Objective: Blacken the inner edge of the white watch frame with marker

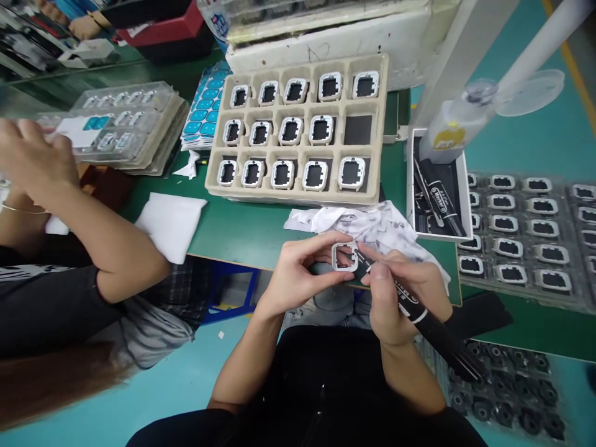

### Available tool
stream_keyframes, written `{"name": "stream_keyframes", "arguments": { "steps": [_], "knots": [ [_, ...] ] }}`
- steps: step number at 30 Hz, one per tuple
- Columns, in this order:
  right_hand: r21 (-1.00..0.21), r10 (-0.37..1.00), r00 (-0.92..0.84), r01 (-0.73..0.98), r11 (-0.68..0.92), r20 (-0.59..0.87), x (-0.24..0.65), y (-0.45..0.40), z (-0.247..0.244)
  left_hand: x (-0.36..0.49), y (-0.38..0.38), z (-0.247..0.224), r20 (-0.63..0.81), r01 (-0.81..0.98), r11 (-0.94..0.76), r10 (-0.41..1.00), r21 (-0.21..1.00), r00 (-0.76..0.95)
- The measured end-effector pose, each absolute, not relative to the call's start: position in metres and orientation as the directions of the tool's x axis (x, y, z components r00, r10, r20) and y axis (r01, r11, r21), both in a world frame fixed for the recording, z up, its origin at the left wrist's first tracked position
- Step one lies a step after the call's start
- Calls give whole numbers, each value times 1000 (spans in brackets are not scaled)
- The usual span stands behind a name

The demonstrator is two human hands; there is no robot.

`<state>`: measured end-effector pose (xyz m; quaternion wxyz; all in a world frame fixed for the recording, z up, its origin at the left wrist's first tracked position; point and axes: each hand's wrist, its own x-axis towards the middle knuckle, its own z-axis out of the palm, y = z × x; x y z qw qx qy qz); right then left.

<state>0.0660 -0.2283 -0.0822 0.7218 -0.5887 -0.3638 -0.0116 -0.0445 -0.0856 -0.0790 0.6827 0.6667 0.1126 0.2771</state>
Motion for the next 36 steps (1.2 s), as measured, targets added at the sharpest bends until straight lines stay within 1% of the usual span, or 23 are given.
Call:
{"name": "stream_keyframes", "arguments": {
  "steps": [3,6,12,13,17,25,30,36],
  "knots": [
    [-863,439,744,423,275,504,65,-230,-82,-45,-86,-80,224,-224,-67,533,972,816],
    [-859,440,738,433,272,512,66,-230,-80,-45,-85,-79,234,-225,-83,533,971,813],
    [-817,385,725,457,352,571,67,-225,-82,-45,-85,-75,239,-226,-91,531,970,813],
    [-817,380,728,459,349,571,67,-225,-81,-45,-85,-75,233,-218,-91,532,972,814],
    [-852,434,733,454,261,523,67,-227,-77,-46,-85,-73,205,-187,-89,533,978,821],
    [-834,419,721,485,263,552,68,-225,-74,-48,-85,-75,228,-214,-88,533,973,815],
    [-829,386,734,492,266,559,68,-224,-76,-48,-84,-73,201,-219,-30,535,975,820],
    [-827,442,700,489,277,562,71,-225,-66,-47,-81,-66,146,-182,14,539,983,829]
  ]
}}
